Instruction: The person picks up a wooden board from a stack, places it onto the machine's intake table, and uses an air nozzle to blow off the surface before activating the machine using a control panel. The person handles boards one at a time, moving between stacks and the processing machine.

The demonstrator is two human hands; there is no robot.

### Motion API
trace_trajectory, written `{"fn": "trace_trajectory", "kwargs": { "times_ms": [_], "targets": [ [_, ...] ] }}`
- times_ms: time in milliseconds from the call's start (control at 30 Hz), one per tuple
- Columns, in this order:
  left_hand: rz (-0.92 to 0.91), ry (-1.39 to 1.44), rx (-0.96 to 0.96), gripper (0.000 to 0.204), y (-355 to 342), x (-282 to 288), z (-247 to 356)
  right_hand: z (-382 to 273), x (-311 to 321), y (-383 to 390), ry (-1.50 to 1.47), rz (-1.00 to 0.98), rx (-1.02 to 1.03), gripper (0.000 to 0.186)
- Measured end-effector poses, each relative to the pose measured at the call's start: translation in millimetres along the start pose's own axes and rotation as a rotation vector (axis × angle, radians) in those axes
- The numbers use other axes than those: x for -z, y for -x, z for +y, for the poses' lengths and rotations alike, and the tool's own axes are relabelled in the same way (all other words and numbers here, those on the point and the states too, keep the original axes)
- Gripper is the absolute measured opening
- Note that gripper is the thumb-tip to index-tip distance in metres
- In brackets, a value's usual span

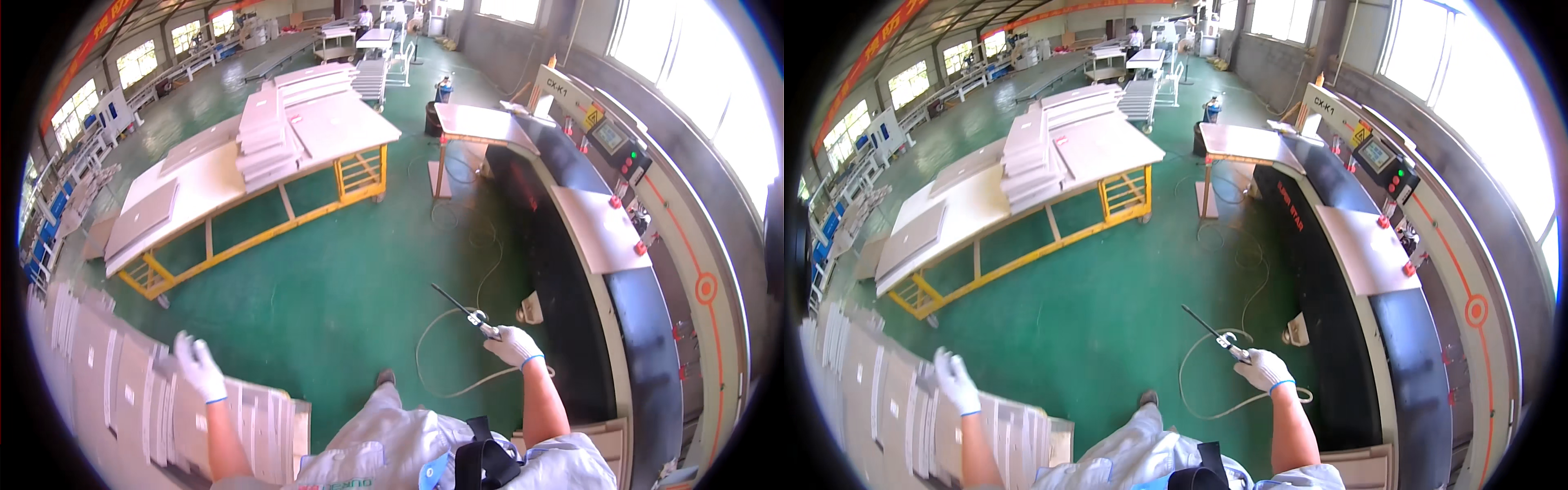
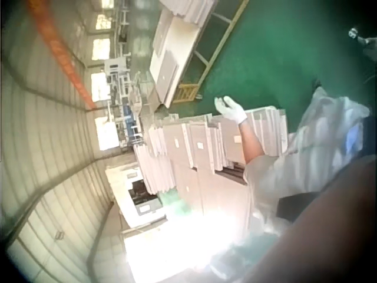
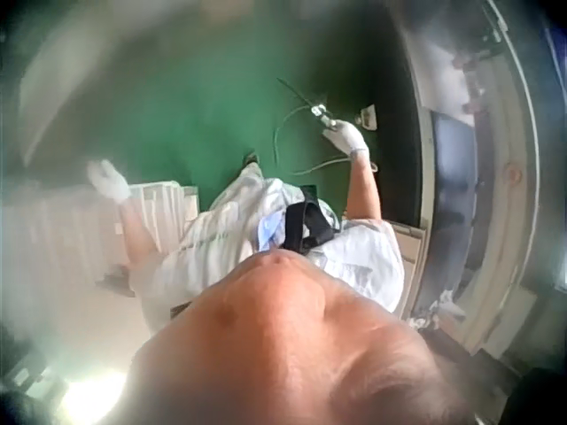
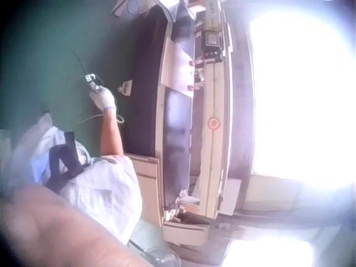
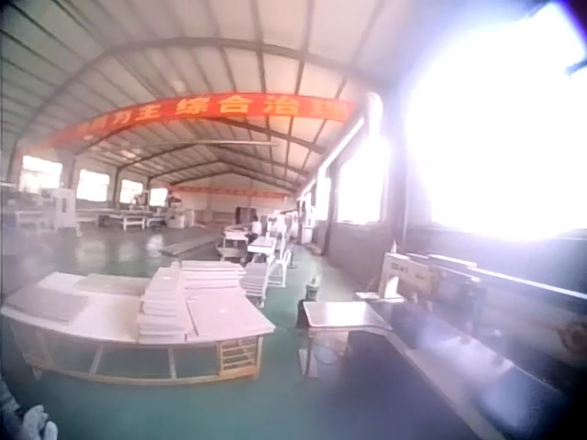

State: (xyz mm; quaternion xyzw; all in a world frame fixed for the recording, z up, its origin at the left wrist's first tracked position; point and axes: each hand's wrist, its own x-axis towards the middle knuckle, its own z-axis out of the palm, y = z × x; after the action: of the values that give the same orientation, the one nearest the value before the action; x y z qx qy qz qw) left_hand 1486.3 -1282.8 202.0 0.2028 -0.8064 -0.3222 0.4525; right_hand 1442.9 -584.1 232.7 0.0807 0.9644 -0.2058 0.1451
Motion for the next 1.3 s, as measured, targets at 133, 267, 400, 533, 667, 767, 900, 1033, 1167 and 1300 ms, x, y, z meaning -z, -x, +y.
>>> {"fn": "trace_trajectory", "kwargs": {
  "times_ms": [133, 267, 400, 533, 667, 767, 900, 1033, 1167, 1300],
  "targets": [
    [-0.254, 0.305, 0.109, 0.034, -40.0, -234.0, 45.2, 49.6, 12.8, -86.9, -0.114, 0.116, -0.164, 0.026],
    [-0.574, 0.564, 0.239, 0.041, -52.7, -443.9, 119.6, 46.7, 32.0, -150.4, -0.508, -0.019, -0.533, 0.018],
    [-0.657, 0.839, 0.418, 0.046, -65.5, -659.5, 131.5, 82.5, -0.6, -242.1, -0.705, -0.060, -0.719, 0.012],
    [-0.616, 0.749, 0.430, 0.050, -103.7, -799.0, 127.1, 75.2, 17.2, -393.9, -0.750, -0.022, -0.676, 0.012],
    [-0.520, 0.654, 0.673, 0.060, -175.1, -919.4, 109.8, 43.8, 67.0, -556.6, -0.732, -0.074, -0.557, 0.016],
    [-0.449, 0.538, 0.774, 0.066, -229.3, -1013.5, 79.5, -10.4, 140.1, -657.7, -0.625, -0.109, -0.506, 0.017],
    [-0.169, 0.051, 0.562, 0.079, -320.2, -1110.6, -49.6, -38.2, 174.5, -803.7, -0.503, -0.168, -0.310, 0.016],
    [-0.408, -0.226, 0.768, 0.085, -381.1, -1189.9, -97.9, -48.2, 177.0, -894.0, -0.305, -0.110, -0.320, 0.020],
    [-0.470, -0.315, 0.765, 0.079, -374.6, -1244.6, -99.0, -87.5, 194.3, -955.5, -0.488, -0.225, -0.439, 0.020],
    [-0.443, -0.278, 0.792, 0.080, -338.6, -1309.9, -34.8, -133.2, 212.2, -1028.1, -0.710, -0.192, -0.438, 0.015]
  ]
}}
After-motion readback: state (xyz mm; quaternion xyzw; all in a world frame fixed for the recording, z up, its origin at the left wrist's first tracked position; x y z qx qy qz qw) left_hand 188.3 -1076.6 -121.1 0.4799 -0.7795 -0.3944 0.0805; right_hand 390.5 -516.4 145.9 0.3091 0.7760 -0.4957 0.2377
